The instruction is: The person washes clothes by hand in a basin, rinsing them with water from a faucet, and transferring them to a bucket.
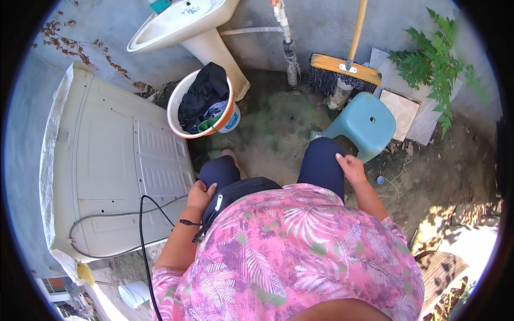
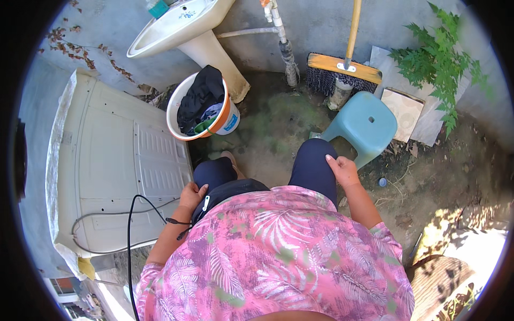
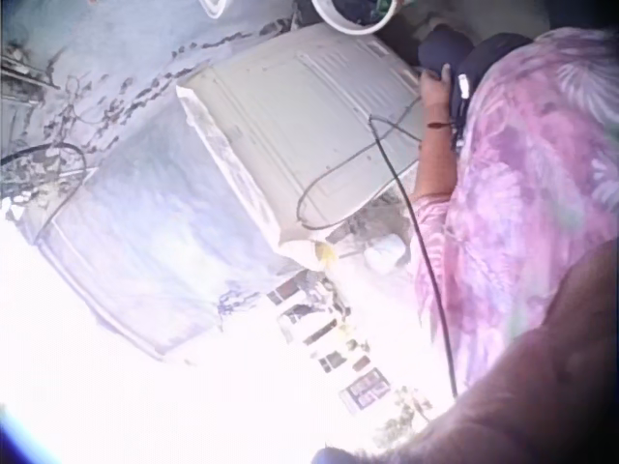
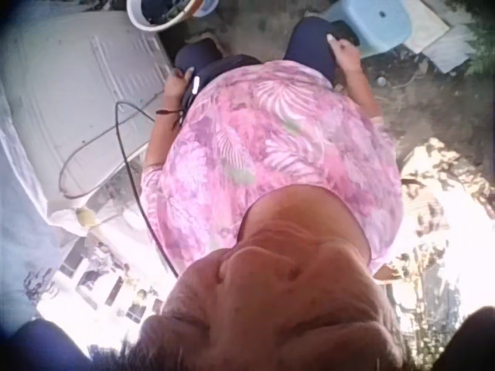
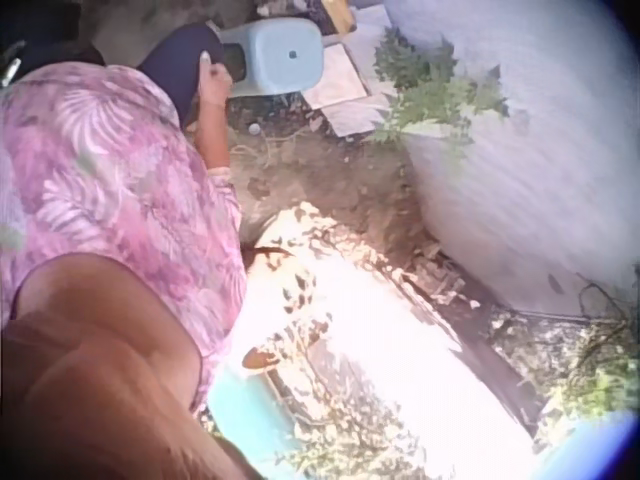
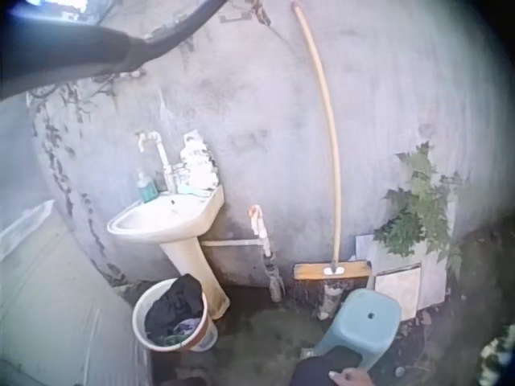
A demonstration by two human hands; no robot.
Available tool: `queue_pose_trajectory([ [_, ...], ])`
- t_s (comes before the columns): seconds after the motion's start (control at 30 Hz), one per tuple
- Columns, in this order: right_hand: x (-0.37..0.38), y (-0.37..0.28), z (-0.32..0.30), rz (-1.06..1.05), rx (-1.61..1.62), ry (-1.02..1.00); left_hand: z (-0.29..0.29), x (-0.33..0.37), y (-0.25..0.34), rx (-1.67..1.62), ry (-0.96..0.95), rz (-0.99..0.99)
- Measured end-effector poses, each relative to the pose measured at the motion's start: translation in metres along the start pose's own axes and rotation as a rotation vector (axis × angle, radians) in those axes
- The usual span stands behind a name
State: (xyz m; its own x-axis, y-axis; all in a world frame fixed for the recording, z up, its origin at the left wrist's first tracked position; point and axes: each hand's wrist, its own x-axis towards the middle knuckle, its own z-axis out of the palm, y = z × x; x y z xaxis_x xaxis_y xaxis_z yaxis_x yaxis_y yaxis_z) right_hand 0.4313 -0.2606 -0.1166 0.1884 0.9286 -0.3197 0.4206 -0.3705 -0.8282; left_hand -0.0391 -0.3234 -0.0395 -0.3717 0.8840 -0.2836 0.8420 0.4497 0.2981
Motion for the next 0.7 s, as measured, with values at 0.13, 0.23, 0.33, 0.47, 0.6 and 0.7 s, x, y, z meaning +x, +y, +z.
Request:
queue_pose_trajectory([
  [0.13, -0.012, 0.000, -0.006, -0.064, -0.007, 0.032, -0.016, -0.005, 0.024, 0.019, -0.047, 0.036],
  [0.23, -0.003, 0.025, -0.025, 0.111, 0.205, 0.015, -0.027, 0.015, 0.032, -0.185, -0.095, 0.062],
  [0.33, 0.002, 0.023, -0.025, 0.231, 0.395, 0.018, -0.050, 0.048, 0.009, -0.427, -0.055, 0.012],
  [0.47, 0.024, 0.053, -0.017, 0.281, 0.399, 0.214, -0.102, 0.083, 0.014, -0.554, 0.063, -0.090],
  [0.6, 0.082, 0.134, -0.100, 0.258, 0.197, 0.517, -0.139, 0.116, 0.048, -0.907, 0.402, 0.015],
  [0.7, 0.083, 0.114, -0.068, 0.379, 0.102, 0.576, -0.171, 0.159, 0.012, -1.232, 0.733, -0.183],
])
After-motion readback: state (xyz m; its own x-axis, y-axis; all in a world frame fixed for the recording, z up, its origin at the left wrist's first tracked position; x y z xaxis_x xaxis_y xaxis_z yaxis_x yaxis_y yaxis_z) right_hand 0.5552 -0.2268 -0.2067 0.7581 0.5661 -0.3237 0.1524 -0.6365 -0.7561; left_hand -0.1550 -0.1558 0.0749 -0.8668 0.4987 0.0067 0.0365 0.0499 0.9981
